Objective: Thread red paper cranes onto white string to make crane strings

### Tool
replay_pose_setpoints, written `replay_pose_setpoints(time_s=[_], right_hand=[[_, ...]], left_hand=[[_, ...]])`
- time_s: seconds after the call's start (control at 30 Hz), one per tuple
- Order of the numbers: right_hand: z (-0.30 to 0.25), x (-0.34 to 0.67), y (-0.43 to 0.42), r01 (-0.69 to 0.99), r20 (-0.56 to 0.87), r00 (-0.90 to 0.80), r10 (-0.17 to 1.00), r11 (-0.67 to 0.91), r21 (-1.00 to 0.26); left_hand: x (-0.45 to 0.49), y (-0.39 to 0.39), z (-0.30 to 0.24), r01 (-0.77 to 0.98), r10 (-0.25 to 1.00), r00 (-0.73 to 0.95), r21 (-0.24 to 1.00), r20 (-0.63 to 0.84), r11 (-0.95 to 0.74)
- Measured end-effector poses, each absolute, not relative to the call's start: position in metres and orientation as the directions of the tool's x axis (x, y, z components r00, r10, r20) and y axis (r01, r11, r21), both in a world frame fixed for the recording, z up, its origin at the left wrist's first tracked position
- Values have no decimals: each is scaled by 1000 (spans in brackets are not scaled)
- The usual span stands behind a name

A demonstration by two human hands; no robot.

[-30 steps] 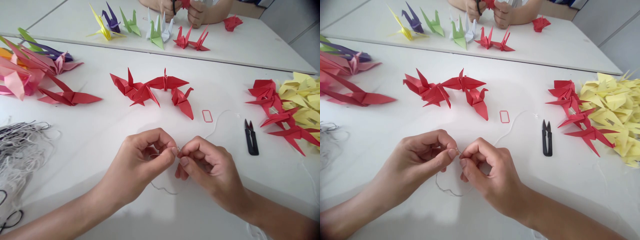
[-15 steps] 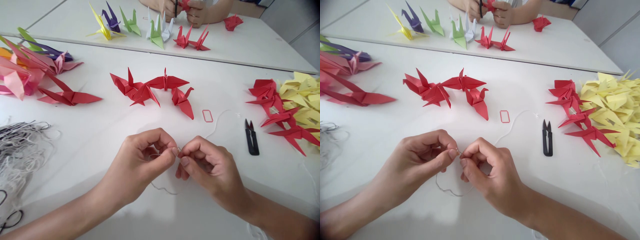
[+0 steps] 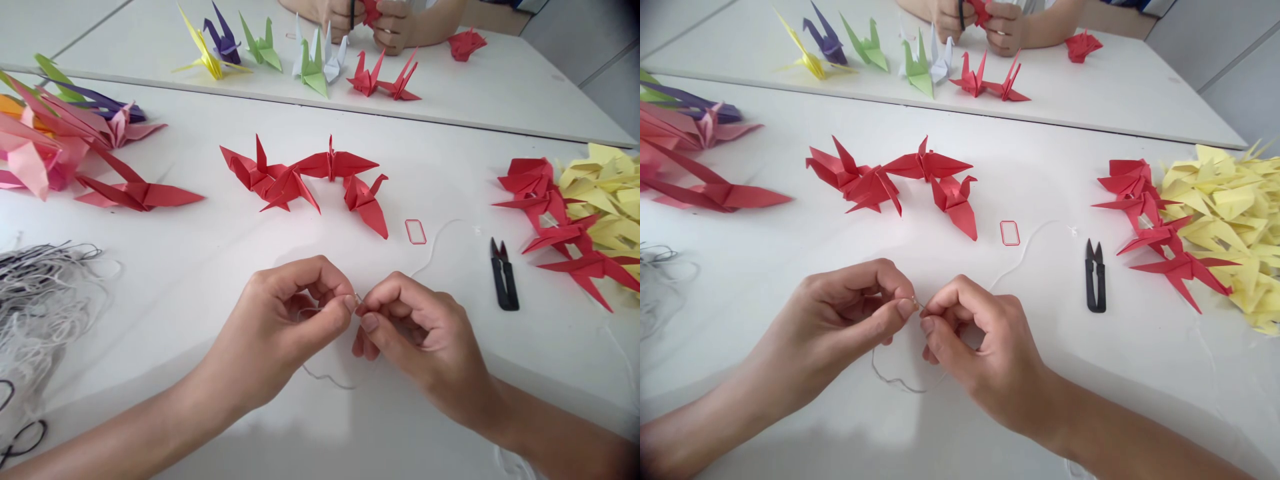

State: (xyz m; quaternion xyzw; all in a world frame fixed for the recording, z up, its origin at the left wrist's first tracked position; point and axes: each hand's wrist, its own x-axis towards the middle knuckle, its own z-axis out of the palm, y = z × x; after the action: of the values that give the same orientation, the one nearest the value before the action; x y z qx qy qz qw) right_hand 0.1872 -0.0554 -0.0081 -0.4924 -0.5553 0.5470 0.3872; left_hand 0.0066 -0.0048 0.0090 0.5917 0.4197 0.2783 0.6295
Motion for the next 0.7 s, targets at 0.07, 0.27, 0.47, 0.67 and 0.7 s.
replay_pose_setpoints(time_s=[0.07, 0.27, 0.47, 0.67, 0.7], right_hand=[[-8, 187, -55, 126, -105, -212, 972, -79, -989], [-8, 188, -54, 136, -97, -214, 972, -69, -988], [-7, 188, -55, 146, -99, -213, 972, -69, -987], [-7, 188, -55, 145, -91, -207, 974, -61, -987], [-7, 188, -55, 146, -89, -206, 974, -59, -987]], left_hand=[[7, -4, 9, 153, 849, 490, 978, -199, 141], [5, -4, 8, 175, 853, 483, 976, -200, 130], [6, -4, 8, 180, 851, 486, 976, -197, 124], [5, -3, 9, 168, 848, 494, 978, -193, 125], [5, -3, 9, 167, 848, 494, 978, -193, 126]])
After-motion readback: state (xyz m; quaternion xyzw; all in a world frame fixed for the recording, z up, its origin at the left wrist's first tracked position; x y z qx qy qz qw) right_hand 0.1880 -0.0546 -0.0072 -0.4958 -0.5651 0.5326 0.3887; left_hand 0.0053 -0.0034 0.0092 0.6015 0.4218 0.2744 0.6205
